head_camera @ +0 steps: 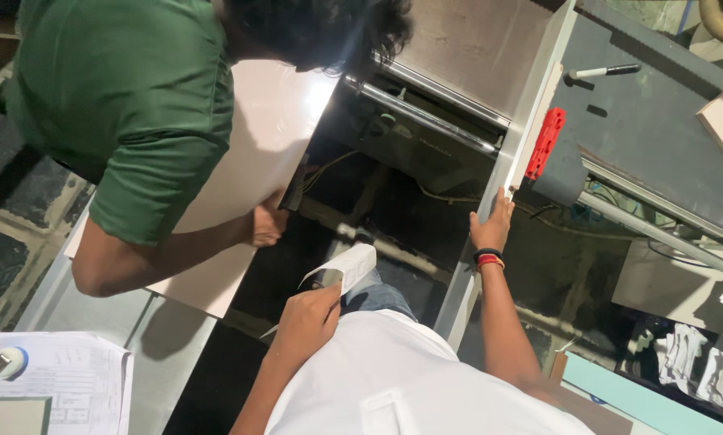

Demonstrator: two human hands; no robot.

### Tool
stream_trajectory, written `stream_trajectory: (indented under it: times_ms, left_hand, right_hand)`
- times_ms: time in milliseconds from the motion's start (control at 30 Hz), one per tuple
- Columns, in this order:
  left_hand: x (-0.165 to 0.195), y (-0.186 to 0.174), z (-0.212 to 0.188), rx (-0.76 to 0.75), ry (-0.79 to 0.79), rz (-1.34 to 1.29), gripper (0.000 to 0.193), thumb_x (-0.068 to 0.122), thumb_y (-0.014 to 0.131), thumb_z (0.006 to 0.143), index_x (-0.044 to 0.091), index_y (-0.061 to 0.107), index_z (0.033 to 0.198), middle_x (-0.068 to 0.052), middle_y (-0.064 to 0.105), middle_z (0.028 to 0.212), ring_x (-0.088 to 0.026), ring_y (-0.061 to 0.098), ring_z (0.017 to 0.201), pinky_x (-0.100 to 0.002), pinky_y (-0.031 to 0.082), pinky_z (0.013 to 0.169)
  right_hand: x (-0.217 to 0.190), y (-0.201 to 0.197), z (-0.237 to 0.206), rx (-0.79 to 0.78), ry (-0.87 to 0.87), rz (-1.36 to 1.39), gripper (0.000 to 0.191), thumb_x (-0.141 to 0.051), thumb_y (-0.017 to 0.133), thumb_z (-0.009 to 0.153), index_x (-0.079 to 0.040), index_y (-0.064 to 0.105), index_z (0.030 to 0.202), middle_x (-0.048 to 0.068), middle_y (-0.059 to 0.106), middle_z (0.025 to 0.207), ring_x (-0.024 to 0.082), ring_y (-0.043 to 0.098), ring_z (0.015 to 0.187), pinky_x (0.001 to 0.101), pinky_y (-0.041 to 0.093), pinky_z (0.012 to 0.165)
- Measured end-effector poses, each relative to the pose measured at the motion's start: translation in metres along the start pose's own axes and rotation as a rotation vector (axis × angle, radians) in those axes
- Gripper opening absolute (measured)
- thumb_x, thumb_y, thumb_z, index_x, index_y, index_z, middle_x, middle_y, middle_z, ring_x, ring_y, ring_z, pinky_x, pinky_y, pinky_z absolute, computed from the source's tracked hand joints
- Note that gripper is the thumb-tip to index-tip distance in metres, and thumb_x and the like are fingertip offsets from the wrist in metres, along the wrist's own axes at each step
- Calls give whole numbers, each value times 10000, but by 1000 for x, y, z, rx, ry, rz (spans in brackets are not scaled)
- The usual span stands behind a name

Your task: The person repeatedly peels small adhesive labels from a white sheet and places them onto large light-colored panels. A coworker assists by positioning and moving the panels on a metal workbench. The person handles the label sheet and panels throughout the clip.

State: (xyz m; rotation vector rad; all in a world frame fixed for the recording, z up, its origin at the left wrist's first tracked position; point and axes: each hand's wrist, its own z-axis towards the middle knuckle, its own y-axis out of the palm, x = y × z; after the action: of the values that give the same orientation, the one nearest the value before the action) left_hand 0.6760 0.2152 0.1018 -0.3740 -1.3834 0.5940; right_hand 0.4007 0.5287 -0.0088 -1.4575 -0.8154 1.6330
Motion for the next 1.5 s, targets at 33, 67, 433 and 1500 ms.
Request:
stream_trajectory:
  times_ms: [33, 67, 433, 1500]
  left_hand:
    - [0, 0, 0, -17, -18, 9, 146, 34, 678, 840, -14, 686, 978, -196, 695, 783, -359, 699, 730, -443, 545, 663]
    - [0, 0, 0, -34, -35, 17, 121, 39, 682, 846, -9, 684, 957, -194, 694, 776, -357, 699, 727, -441, 543, 662]
    - [3, -2, 1, -31, -47, -5, 143, 14, 683, 825, -26, 668, 962, -194, 685, 783, -359, 698, 736, -439, 549, 671]
    - [2, -4, -2, -35, -71, 23, 149, 28, 707, 818, -24, 688, 956, -170, 692, 750, -319, 707, 694, -409, 556, 658]
  right_hand:
    - [0, 0, 0, -1, 1, 1, 948, -146, 807, 826, -124, 298, 1626, 278, 374, 1608, 445, 292, 1524, 469, 302, 1220]
    - [0, 0, 0, -2, 3, 0, 949, -146, 807, 825, -124, 300, 1626, 277, 374, 1609, 445, 292, 1523, 469, 302, 1221]
    - [0, -1, -1, 8, -1, 2, 957, -153, 810, 823, -153, 290, 1625, 281, 376, 1601, 469, 296, 1512, 491, 312, 1201]
    - [-2, -5, -3, -2, 16, -10, 960, -156, 810, 815, -157, 293, 1625, 261, 366, 1614, 459, 289, 1518, 514, 317, 1201]
